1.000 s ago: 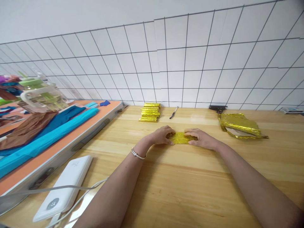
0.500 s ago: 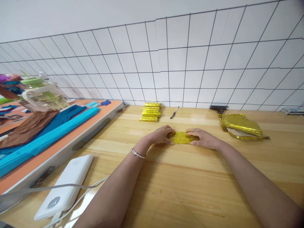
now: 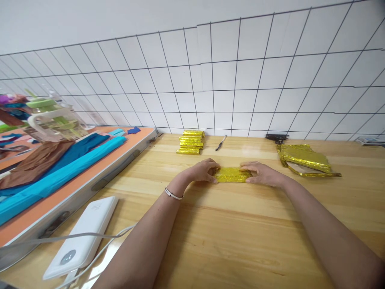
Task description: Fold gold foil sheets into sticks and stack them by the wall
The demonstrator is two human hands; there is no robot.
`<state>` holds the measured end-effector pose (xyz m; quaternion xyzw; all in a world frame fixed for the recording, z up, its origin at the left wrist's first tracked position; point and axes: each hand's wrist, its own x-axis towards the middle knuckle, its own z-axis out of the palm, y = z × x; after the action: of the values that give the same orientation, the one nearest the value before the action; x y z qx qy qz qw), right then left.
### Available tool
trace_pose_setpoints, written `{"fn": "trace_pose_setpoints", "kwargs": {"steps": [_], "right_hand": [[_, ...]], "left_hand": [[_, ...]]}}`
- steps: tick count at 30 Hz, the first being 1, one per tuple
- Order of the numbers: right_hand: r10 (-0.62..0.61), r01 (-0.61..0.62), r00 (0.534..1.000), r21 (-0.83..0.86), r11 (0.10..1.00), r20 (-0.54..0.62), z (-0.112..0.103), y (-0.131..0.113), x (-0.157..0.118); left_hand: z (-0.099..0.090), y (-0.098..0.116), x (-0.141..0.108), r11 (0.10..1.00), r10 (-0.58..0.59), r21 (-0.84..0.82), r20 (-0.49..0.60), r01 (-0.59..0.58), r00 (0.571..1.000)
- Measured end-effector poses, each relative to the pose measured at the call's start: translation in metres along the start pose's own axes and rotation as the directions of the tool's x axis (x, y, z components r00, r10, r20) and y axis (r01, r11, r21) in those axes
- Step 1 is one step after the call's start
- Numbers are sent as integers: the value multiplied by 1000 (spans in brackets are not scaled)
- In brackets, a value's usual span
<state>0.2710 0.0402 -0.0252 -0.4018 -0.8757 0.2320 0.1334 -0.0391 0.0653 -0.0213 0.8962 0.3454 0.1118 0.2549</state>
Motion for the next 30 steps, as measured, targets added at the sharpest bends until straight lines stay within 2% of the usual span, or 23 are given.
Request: {"fn": "trace_pose_setpoints", "kwargs": {"steps": [11,22,27,30], "right_hand": [[10,-10,1000,-68,998,7,-14,-4,-7],[67,-67,998,-70,995,0,-18,10,-11],[99,-100,995,62,993,24,-20,-1,-12],[136,-136,990,3,991,-41,-15,-6,-7]], "left_hand": [[-5,0,-2,1000,2,16,12,-3,1000],[-10,4,-5,996,2,86,11,-3,1000],[-8,2,-3,997,-15,78,-10,16,1000],[-6,0,-1,997,-37,60,-33,39,999]]}}
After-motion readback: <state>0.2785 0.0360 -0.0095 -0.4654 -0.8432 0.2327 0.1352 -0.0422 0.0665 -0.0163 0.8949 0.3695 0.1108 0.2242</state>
